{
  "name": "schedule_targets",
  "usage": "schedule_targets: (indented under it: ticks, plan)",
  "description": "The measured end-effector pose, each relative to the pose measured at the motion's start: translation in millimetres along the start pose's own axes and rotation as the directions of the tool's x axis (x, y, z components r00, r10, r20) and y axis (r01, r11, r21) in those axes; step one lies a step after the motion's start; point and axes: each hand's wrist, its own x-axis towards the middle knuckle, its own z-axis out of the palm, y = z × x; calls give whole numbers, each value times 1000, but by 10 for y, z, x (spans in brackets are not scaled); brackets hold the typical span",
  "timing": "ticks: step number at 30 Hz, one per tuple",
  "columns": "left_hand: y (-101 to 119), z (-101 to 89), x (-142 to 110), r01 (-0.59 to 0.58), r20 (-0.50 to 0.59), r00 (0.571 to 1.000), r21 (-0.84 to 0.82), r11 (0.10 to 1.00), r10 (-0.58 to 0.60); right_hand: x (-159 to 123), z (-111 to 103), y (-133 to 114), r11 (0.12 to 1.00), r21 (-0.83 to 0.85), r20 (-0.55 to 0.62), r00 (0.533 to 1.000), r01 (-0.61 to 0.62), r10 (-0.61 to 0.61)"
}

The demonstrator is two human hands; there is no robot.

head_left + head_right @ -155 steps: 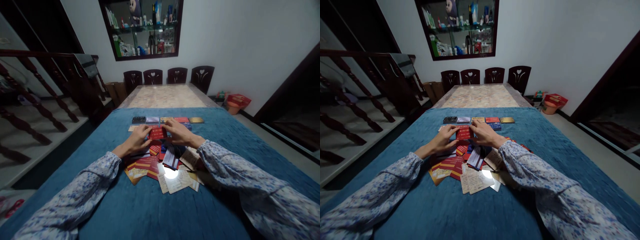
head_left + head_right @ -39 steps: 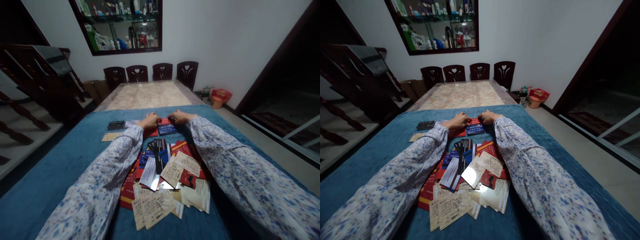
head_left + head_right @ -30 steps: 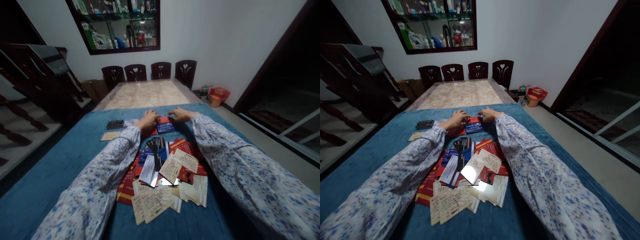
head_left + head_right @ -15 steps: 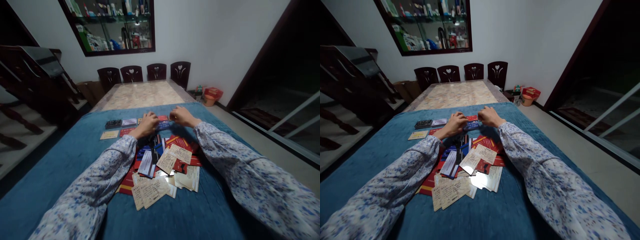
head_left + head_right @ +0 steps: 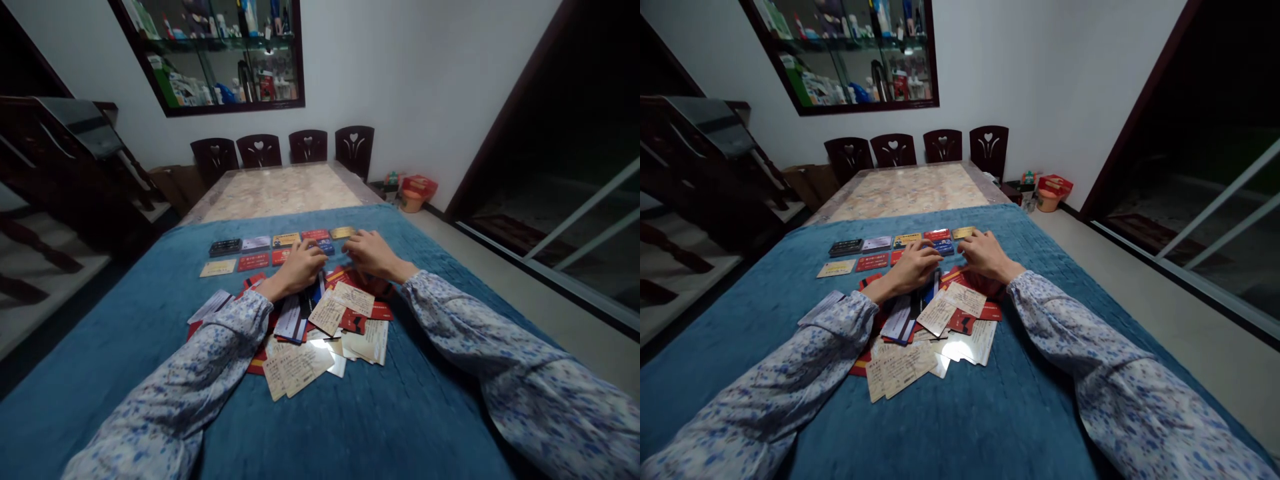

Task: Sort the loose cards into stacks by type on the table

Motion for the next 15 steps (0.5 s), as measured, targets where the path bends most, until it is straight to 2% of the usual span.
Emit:
schedule_targets:
  ticks: [8,15]
  plan:
    - [301,2,-143,-53,28,998,-48,997,54,-290,-43,-144,1000,2,43,999,2,-2]
    - [484,10,-211,-81,35,996,-66,995,83,-516,-19,-197,999,8,22,999,37,-37]
